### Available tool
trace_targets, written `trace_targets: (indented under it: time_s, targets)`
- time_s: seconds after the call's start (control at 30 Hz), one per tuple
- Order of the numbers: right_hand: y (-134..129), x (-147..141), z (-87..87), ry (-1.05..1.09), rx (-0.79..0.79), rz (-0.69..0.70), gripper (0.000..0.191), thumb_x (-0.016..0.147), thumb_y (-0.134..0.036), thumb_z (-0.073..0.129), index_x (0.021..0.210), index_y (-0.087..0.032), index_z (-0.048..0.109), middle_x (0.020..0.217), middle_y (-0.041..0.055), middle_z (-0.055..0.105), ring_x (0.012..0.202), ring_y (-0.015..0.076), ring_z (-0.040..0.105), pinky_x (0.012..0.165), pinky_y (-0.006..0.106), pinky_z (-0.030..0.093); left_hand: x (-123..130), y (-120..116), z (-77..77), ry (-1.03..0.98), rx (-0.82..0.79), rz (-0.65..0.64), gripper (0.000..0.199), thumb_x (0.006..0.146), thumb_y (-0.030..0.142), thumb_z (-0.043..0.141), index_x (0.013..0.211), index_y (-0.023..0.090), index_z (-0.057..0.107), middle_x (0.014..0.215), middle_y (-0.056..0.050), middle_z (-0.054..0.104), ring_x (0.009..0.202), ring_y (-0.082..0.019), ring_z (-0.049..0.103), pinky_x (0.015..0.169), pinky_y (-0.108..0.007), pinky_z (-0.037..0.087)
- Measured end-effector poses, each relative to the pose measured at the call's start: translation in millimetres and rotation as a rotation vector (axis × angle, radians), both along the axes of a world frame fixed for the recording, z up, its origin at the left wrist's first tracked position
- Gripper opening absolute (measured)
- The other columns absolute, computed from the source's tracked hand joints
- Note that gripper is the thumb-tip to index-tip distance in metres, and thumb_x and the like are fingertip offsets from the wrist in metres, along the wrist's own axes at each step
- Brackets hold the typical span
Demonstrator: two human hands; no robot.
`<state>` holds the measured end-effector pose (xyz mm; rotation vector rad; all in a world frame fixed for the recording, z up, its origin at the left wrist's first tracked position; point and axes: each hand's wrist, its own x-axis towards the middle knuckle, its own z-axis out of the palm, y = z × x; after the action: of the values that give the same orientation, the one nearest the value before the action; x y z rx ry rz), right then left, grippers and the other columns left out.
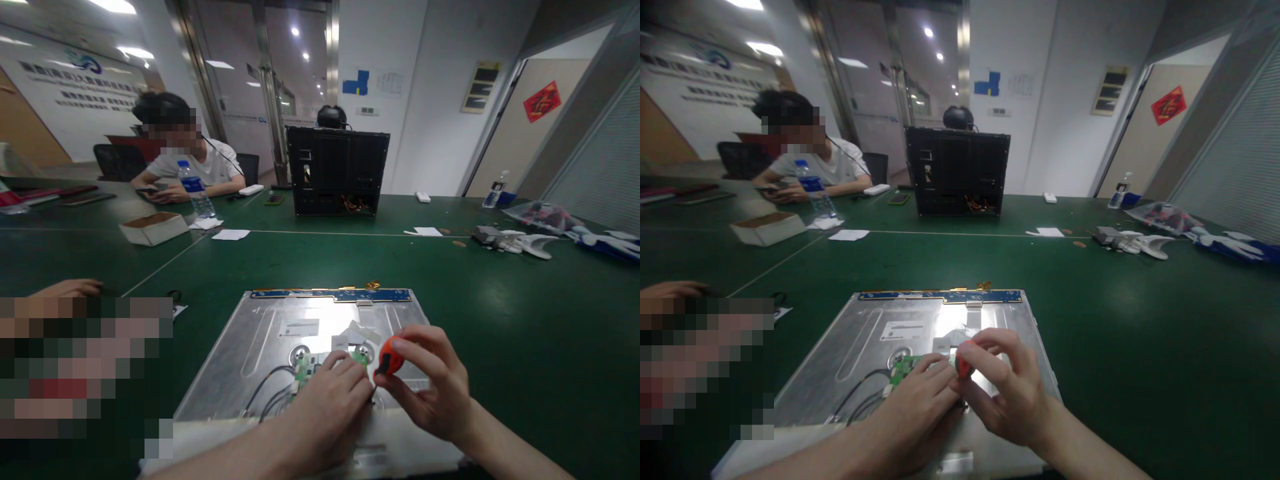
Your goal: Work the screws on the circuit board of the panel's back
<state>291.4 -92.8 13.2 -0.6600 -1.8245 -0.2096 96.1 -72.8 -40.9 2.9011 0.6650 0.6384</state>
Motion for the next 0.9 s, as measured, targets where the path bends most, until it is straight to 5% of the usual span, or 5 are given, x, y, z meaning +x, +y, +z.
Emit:
trace_targets:
  time_s: [0.3,0.6,0.9]
  targets:
    - [1.6,-0.7,-2.6,0.051,-0.052,0.144,0.051,0.089,-0.009,0.059,0.138,-0.016,0.046,0.1,0.01,0.07,0.094,0.0224,0.071,0.078,0.035,0.064,-0.6,1.8,-0.7,-0.001,-0.023,-0.018,0.019,0.085,0.011,0.057,0.102,0.019,0.056,0.101,-0.007,0.068,0.093,-0.025,0.063,0.094,-0.043,0.043]
    - [-2.4,-0.2,-1.3,0.016,-0.018,-0.035,0.039,0.089,-0.012,0.061,0.127,-0.021,0.056,0.105,0.0085,0.061,0.085,0.0195,0.067,0.066,0.03,0.06,-1.1,1.5,-2.2,0.009,-0.012,-0.01,0.024,0.087,0.01,0.055,0.109,0.018,0.055,0.104,-0.007,0.068,0.095,-0.026,0.064,0.095,-0.044,0.043]
    - [-1.1,1.2,-1.7,-0.005,-0.001,-0.014,0.038,0.093,-0.018,0.06,0.131,-0.017,0.053,0.101,0.0087,0.06,0.085,0.0198,0.063,0.066,0.03,0.059,-1.3,1.7,2.5,0.015,-0.027,-0.018,0.022,0.088,0.013,0.056,0.109,0.019,0.056,0.105,-0.008,0.068,0.096,-0.026,0.064,0.095,-0.043,0.045]
